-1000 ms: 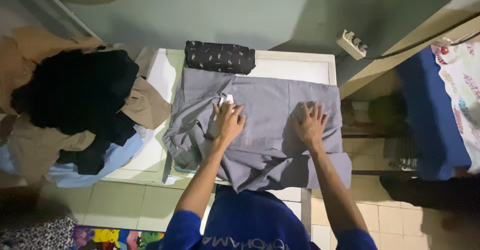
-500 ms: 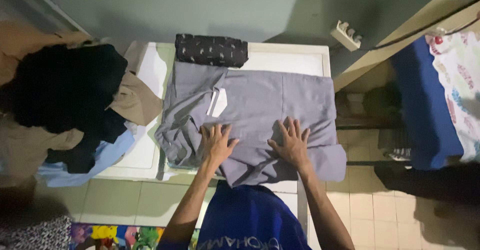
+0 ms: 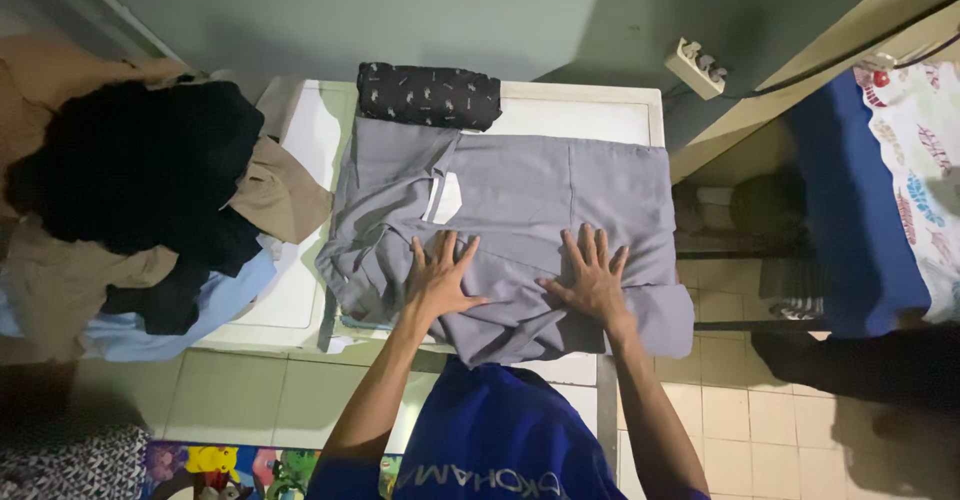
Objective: The person folds a gray long-sleeved shirt on a white surface, smoothing and aligning the fabric before rolling it into a compact bundle. The person then picks up a black shirt from a pile and begins to lay it out on the surface.
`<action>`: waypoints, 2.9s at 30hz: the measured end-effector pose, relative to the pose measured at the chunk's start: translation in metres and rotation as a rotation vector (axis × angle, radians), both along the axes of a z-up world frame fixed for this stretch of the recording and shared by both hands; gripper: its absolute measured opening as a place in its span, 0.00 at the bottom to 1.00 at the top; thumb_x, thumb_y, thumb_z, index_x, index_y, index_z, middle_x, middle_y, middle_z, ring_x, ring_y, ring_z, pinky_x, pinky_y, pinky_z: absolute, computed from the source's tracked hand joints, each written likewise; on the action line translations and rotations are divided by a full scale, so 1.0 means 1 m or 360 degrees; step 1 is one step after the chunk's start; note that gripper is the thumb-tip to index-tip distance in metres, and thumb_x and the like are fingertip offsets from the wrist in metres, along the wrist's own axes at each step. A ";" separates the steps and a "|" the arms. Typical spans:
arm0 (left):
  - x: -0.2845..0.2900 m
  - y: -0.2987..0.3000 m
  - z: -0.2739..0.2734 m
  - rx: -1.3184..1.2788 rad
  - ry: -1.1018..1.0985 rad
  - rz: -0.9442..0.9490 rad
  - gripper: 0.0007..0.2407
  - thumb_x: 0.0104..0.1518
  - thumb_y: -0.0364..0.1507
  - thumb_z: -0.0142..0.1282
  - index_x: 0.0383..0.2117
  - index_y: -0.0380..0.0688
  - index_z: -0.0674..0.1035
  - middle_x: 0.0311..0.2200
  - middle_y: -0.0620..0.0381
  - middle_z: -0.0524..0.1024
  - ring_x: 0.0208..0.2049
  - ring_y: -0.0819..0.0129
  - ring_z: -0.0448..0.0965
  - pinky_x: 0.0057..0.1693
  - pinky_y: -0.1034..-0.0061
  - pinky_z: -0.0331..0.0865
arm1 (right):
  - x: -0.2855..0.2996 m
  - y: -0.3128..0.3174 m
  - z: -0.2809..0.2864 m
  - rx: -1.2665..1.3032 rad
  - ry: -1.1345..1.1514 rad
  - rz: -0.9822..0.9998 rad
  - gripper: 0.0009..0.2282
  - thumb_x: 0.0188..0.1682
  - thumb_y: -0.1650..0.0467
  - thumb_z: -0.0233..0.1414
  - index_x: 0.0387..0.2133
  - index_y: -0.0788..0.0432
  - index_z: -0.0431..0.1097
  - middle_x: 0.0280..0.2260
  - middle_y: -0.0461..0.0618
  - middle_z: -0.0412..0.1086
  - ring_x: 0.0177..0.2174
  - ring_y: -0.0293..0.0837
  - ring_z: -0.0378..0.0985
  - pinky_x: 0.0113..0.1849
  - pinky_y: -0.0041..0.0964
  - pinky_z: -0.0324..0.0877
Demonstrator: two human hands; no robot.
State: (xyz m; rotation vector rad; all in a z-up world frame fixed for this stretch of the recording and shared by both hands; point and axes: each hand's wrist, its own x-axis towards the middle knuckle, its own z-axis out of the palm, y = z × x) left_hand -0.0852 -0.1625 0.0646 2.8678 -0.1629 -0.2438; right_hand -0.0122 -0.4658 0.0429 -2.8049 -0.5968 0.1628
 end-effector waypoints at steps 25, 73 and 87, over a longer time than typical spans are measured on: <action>0.059 0.026 -0.073 -0.0101 -0.0679 -0.0079 0.25 0.62 0.46 0.55 0.61 0.46 0.74 0.62 0.49 0.69 0.66 0.53 0.65 0.74 0.42 0.40 | 0.003 0.014 -0.003 0.0359 -0.0437 -0.0268 0.26 0.46 0.54 0.57 0.59 0.45 0.68 0.63 0.53 0.61 0.65 0.57 0.56 0.62 0.71 0.44; -0.029 -0.042 -0.009 -0.1557 -0.0719 0.0736 0.09 0.62 0.29 0.54 0.44 0.42 0.82 0.35 0.55 0.80 0.36 0.67 0.77 0.45 0.73 0.69 | -0.037 0.087 0.023 0.0867 0.0499 -0.0094 0.08 0.55 0.65 0.54 0.38 0.56 0.75 0.26 0.51 0.73 0.27 0.41 0.74 0.34 0.34 0.69; -0.036 -0.029 -0.008 -0.1733 -0.0253 0.1093 0.12 0.60 0.27 0.53 0.49 0.48 0.81 0.27 0.62 0.76 0.26 0.71 0.73 0.35 0.72 0.67 | -0.021 0.094 0.008 0.1804 0.1403 0.0008 0.07 0.53 0.67 0.51 0.39 0.57 0.69 0.31 0.43 0.73 0.30 0.36 0.79 0.34 0.30 0.74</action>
